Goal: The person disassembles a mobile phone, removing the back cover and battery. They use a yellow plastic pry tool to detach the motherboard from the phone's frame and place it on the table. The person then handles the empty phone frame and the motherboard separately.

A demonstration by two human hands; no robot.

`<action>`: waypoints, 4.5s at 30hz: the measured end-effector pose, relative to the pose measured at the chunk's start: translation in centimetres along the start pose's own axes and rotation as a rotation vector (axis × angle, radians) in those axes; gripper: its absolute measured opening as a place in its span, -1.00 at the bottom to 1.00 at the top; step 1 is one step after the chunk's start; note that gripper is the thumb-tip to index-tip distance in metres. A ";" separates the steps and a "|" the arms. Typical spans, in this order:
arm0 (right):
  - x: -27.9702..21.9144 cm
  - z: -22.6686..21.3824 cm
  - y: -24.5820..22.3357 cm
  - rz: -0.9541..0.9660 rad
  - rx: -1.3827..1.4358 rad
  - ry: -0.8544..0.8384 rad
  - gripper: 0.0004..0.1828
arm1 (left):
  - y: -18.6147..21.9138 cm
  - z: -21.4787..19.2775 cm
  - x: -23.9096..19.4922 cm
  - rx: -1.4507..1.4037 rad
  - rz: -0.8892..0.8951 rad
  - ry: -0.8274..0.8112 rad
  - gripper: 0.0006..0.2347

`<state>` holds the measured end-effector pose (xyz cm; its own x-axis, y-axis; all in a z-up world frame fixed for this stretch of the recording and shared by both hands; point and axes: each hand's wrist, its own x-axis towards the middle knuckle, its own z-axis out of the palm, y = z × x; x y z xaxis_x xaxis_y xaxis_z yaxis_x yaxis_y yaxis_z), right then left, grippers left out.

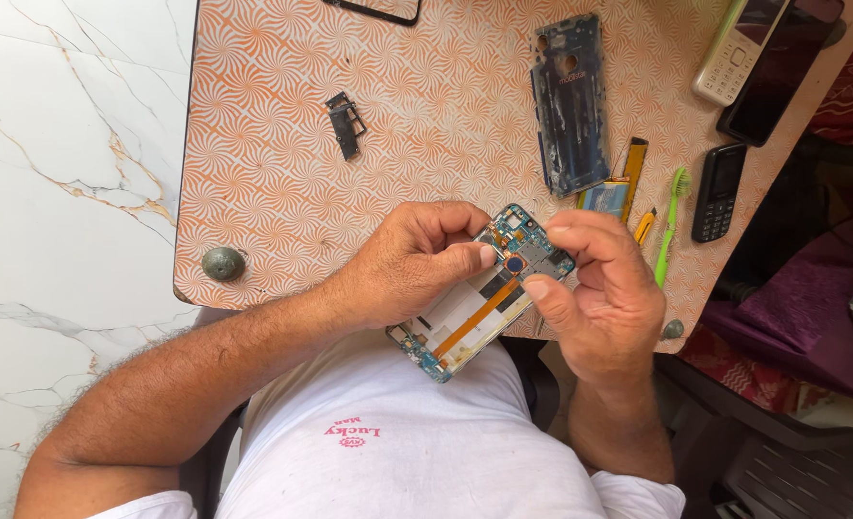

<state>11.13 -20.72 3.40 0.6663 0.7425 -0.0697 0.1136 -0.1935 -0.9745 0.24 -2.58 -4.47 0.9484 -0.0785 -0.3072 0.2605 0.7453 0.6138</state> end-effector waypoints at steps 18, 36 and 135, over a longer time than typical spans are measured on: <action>2.0 0.0 -2.2 -0.086 -0.405 -0.201 -0.76 | 0.8 0.5 -0.7 0.314 0.081 -0.113 -0.69; 1.5 -0.1 -2.2 -0.165 -0.503 -0.195 -0.80 | -0.1 -0.2 -0.3 0.022 -0.043 -0.278 -0.71; 0.0 -0.7 3.7 -0.251 -0.258 0.053 -0.49 | 0.6 -0.3 -0.9 0.314 0.104 -0.185 -0.28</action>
<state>12.02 -21.91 -0.01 0.6307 0.7541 0.1832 0.4564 -0.1695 -0.8735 -0.52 -1.82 -4.03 0.9818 -0.1526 -0.1131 0.1770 0.5188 0.8364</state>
